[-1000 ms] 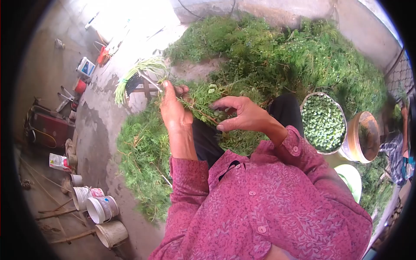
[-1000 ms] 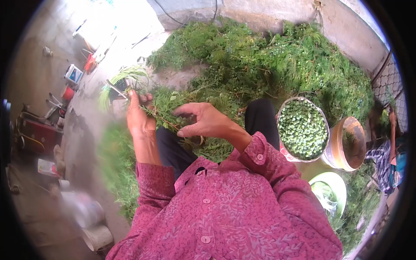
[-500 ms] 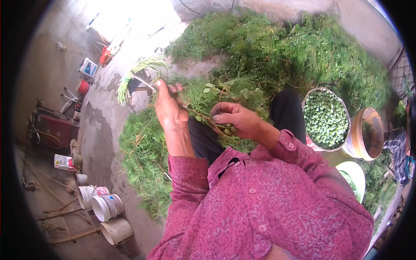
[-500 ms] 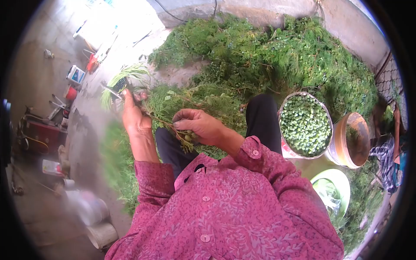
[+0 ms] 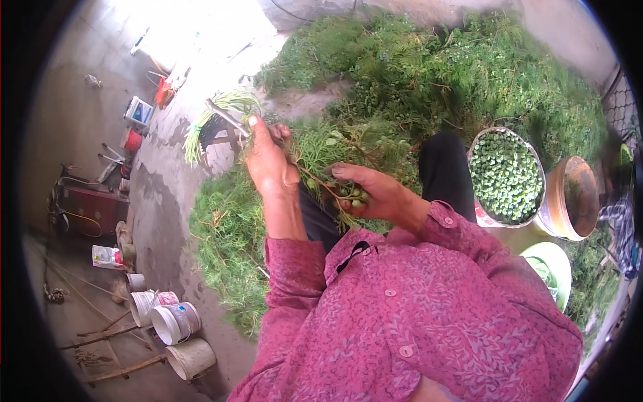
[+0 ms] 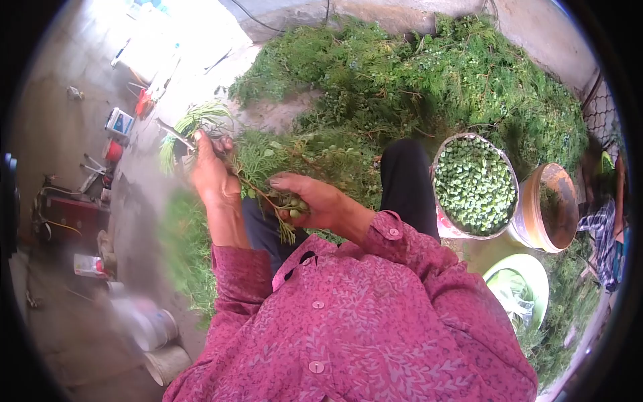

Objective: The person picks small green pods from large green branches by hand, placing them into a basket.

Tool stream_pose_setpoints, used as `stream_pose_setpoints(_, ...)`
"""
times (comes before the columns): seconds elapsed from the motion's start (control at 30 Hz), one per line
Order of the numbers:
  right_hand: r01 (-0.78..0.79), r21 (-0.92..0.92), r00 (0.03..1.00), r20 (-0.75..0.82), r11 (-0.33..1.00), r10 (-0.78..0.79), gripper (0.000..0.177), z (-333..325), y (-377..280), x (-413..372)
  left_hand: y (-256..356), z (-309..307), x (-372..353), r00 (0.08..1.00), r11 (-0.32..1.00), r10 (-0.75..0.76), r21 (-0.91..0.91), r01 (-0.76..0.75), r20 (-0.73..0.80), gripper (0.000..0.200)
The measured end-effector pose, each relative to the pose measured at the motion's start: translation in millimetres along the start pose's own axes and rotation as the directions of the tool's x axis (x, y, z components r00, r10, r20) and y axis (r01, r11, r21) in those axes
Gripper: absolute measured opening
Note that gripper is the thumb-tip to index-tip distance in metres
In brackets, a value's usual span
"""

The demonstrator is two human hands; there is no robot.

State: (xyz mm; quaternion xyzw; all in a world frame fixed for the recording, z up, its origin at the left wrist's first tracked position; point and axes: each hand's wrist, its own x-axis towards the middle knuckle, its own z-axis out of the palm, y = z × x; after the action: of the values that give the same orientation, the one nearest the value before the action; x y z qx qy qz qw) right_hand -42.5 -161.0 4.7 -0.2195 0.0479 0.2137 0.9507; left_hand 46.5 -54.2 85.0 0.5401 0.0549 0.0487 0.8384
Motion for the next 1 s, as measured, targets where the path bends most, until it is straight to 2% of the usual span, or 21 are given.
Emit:
stream_pose_setpoints(0.03, -0.042, 0.084, 0.999, 0.019, 0.996, 0.041, 0.017, 1.0, 0.9, 0.5, -0.8, -0.9, 0.2, 1.000, 1.000, -0.009, 0.013, 0.009, 0.008, 0.026)
stream_pose_setpoints(0.07, -0.042, 0.087, 0.999, 0.022, 0.995, 0.040, 0.017, -0.9, 2.7, 2.3, -2.5, -2.2, 0.7, 1.000, 0.999, -0.019, 0.027, 0.019, 0.016, 0.026)
stream_pose_setpoints(0.2, 0.083, 0.033, 0.996, -0.040, 0.996, -0.082, 0.014, -19.6, 10.3, 7.4, -11.0, -15.5, 11.2, 0.998, 0.999, 0.051, -0.017, -0.050, 0.042, 0.026)
stream_pose_setpoints(0.3, 0.111, -0.035, 0.993, -0.040, 0.993, -0.113, 0.012, -23.5, 9.3, 5.8, -7.3, -11.8, 11.6, 0.995, 0.995, 0.094, 0.033, -0.093, -0.031, 0.037)
stream_pose_setpoints(0.37, 0.100, -0.075, 0.994, -0.037, 0.992, -0.103, 0.010, -23.4, 8.9, 3.6, 2.2, -3.6, 2.1, 0.990, 0.998, 0.025, 0.062, -0.016, -0.142, 0.035)
stream_pose_setpoints(0.43, 0.104, 0.074, 0.992, -0.081, 0.992, -0.098, 0.009, -19.7, 7.1, 1.3, -7.0, -13.5, 13.5, 0.993, 0.997, 0.068, 0.041, -0.065, -0.097, 0.036)
stream_pose_setpoints(0.47, 0.104, 0.075, 0.992, -0.080, 0.992, -0.098, 0.009, -17.0, 6.8, 1.4, -9.8, -17.1, 18.1, 0.992, 0.993, 0.117, 0.015, -0.116, -0.055, 0.036)
stream_pose_setpoints(0.53, 0.109, 0.009, 0.975, -0.197, 0.994, -0.105, 0.010, -12.5, 6.4, 2.1, -6.1, -14.7, 14.5, 0.992, 0.996, 0.090, 0.027, -0.088, -0.093, 0.036)
stream_pose_setpoints(0.57, 0.109, 0.010, 0.975, -0.195, 0.994, -0.104, 0.010, -14.7, 7.1, 2.3, -4.8, -14.1, 13.0, 0.989, 0.998, 0.063, 0.036, -0.058, -0.131, 0.036)
stream_pose_setpoints(0.63, 0.170, -0.176, 0.984, -0.026, 0.970, -0.177, 0.013, -21.5, 8.9, -0.4, -5.0, -19.9, 18.2, 0.987, 0.996, 0.083, 0.021, -0.081, -0.138, 0.032)
stream_pose_setpoints(0.7, 0.160, -0.180, 0.985, -0.029, 0.971, -0.168, 0.013, -20.6, 5.7, -8.0, -3.9, -20.6, 19.4, 0.984, 0.995, 0.104, 0.003, -0.105, -0.145, 0.029)
stream_pose_setpoints(0.77, 0.149, -0.186, 0.987, -0.028, 0.971, -0.157, 0.013, -25.2, 4.7, -12.2, 1.5, -16.7, 14.0, 0.982, 0.994, 0.051, 0.100, -0.034, -0.179, 0.029)
stream_pose_setpoints(0.83, 0.135, -0.066, 0.990, -0.031, 0.989, -0.137, 0.013, -38.2, 8.9, -12.9, 8.1, -8.9, 1.9, 0.984, 0.992, 0.061, 0.118, -0.041, -0.167, 0.030)
stream_pose_setpoints(0.87, 0.137, -0.063, 0.990, -0.031, 0.989, -0.139, 0.013, -44.4, 9.2, -14.1, 9.1, -6.5, -2.0, 0.986, 0.989, 0.069, 0.138, -0.048, -0.150, 0.030)
stream_pose_setpoints(0.93, 0.060, 0.150, 0.990, 0.121, 0.987, -0.078, 0.011, -50.9, 4.9, -16.2, 2.2, -15.8, 14.2, 0.983, 0.990, 0.085, 0.127, -0.065, -0.162, 0.034)
stream_pose_setpoints(0.97, 0.064, 0.151, 0.989, 0.121, 0.987, -0.082, 0.011, -47.3, 3.1, -19.3, -1.3, -19.4, 21.0, 0.978, 0.990, 0.103, 0.113, -0.083, -0.179, 0.037)
stream_pose_setpoints(1.0, 0.058, 0.090, 0.998, -0.003, 0.994, -0.058, 0.015, -35.0, 0.1, -24.9, -0.8, -18.2, 20.1, 0.979, 0.990, 0.103, 0.114, -0.084, -0.177, 0.037)
